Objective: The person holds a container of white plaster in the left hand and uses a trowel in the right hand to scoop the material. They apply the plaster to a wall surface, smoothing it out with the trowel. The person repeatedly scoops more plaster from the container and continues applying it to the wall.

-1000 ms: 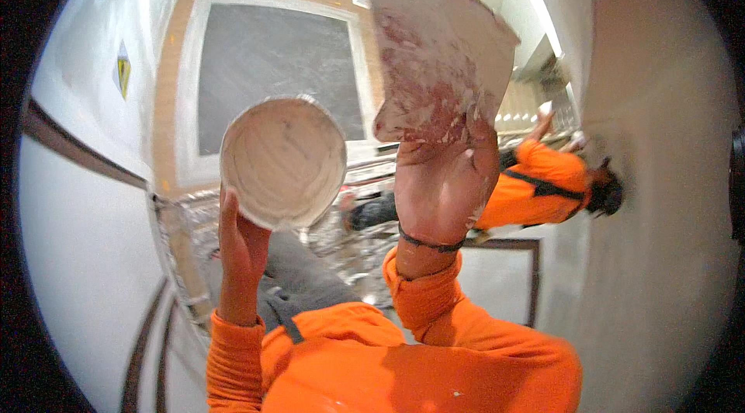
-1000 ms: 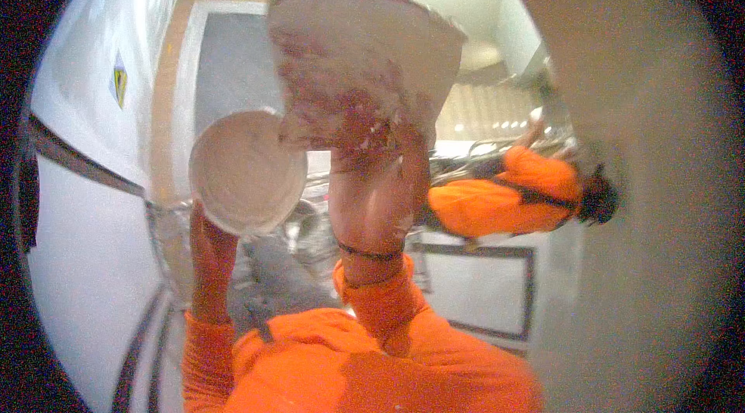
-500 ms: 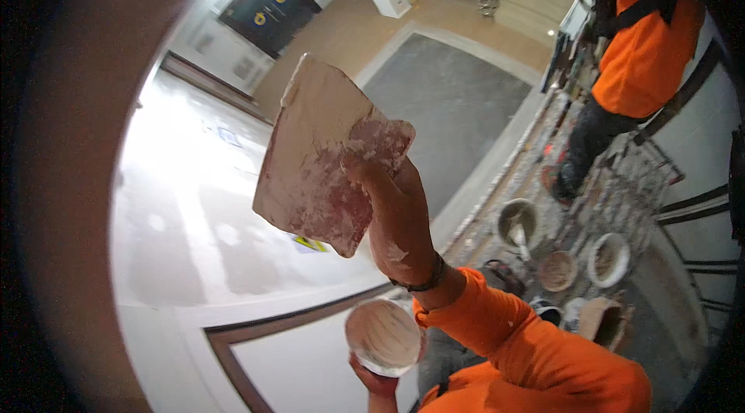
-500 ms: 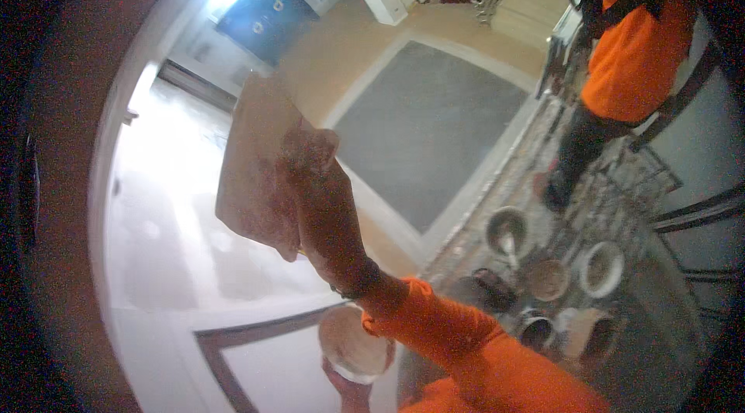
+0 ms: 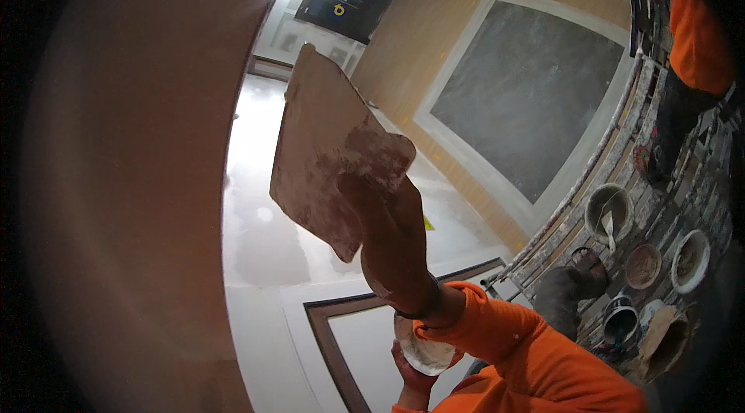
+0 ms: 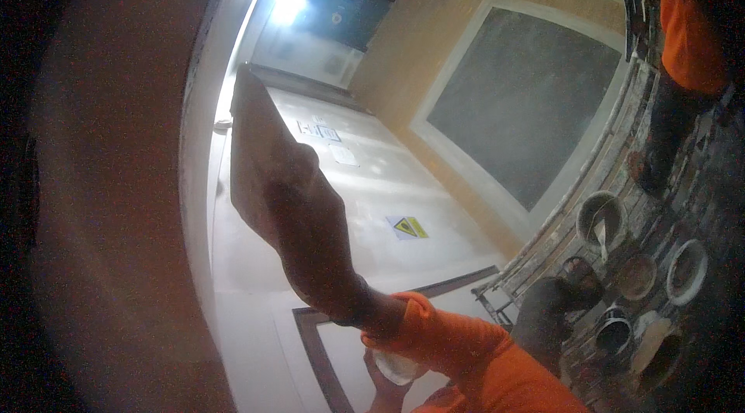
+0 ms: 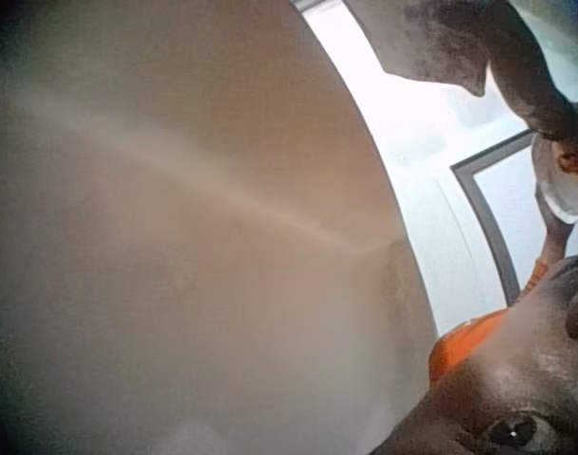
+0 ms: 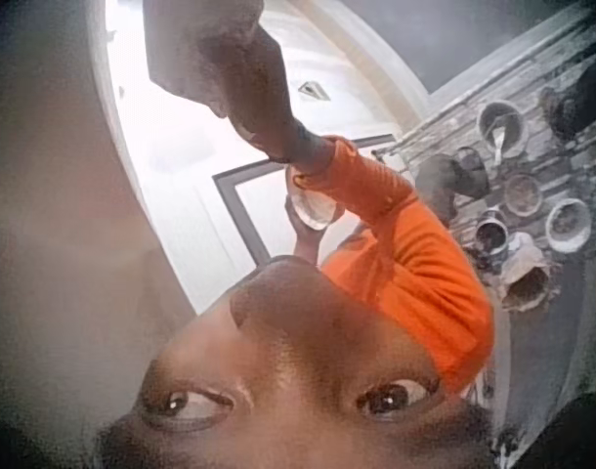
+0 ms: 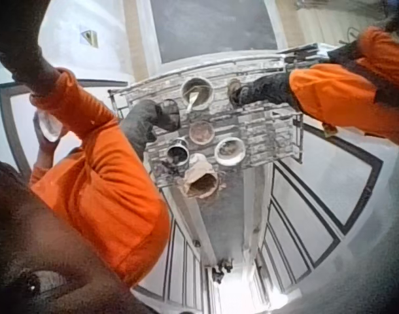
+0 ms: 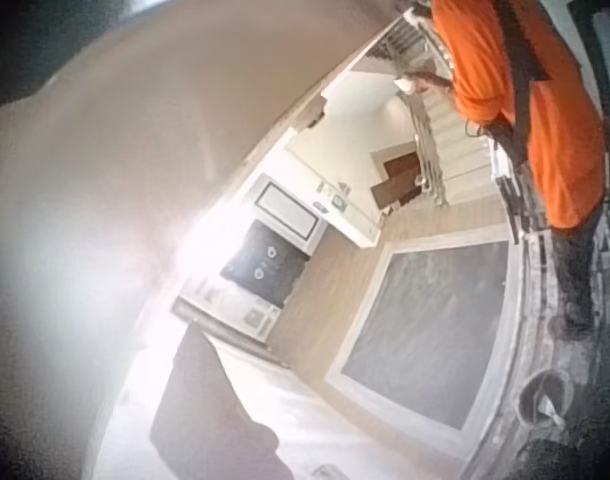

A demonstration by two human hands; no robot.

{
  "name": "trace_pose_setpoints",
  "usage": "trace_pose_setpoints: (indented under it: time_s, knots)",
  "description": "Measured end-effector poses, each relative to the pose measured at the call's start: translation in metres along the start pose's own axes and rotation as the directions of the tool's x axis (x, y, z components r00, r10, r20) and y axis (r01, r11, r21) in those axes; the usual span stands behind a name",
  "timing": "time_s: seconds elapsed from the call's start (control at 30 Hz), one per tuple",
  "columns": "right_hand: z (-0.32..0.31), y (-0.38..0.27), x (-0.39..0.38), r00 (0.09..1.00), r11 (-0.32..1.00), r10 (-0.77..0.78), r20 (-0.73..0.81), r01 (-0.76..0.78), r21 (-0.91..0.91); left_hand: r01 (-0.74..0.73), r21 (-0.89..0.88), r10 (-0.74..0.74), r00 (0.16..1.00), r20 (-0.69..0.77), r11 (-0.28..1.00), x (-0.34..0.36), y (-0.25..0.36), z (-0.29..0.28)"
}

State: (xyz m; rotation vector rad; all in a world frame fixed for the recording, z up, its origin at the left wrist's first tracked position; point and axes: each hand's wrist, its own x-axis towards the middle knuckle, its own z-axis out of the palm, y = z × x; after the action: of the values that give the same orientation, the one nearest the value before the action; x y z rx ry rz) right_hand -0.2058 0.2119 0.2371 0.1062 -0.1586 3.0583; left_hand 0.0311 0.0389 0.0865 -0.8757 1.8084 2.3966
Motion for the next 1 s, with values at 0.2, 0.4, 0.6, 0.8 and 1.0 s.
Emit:
trace_pose_setpoints:
  time_s: [0.2,0.4,0.6,0.8,1.0]
  knots:
    - [0.035,0.012,0.015,0.993,0.987,-0.113,-0.038,0.108,-0.119,0.156,-0.234,-0.158,0.987,0.010,0.960,-0.016,0.012,-0.033]
    - [0.085,-0.003,0.005,0.902,0.818,-0.426,0.069,0.416,-0.398,0.351,-0.337,-0.300,0.934,0.194,0.874,-0.011,0.041,-0.057]
    - [0.058,-0.003,-0.038,0.958,0.877,-0.226,0.178,0.280,-0.390,0.320,-0.056,-0.304,0.933,0.193,0.946,0.000,0.056,-0.018]
    - [0.027,-0.011,-0.049,0.981,0.947,-0.192,-0.025,0.179,-0.268,-0.134,0.364,0.050,0.971,0.233,0.922,0.082,0.064,0.105]
    - [0.027,0.000,0.013,0.987,0.981,-0.073,-0.142,0.097,0.169,-0.578,0.692,0.462,0.801,0.381,0.433,0.130,0.080,0.177]
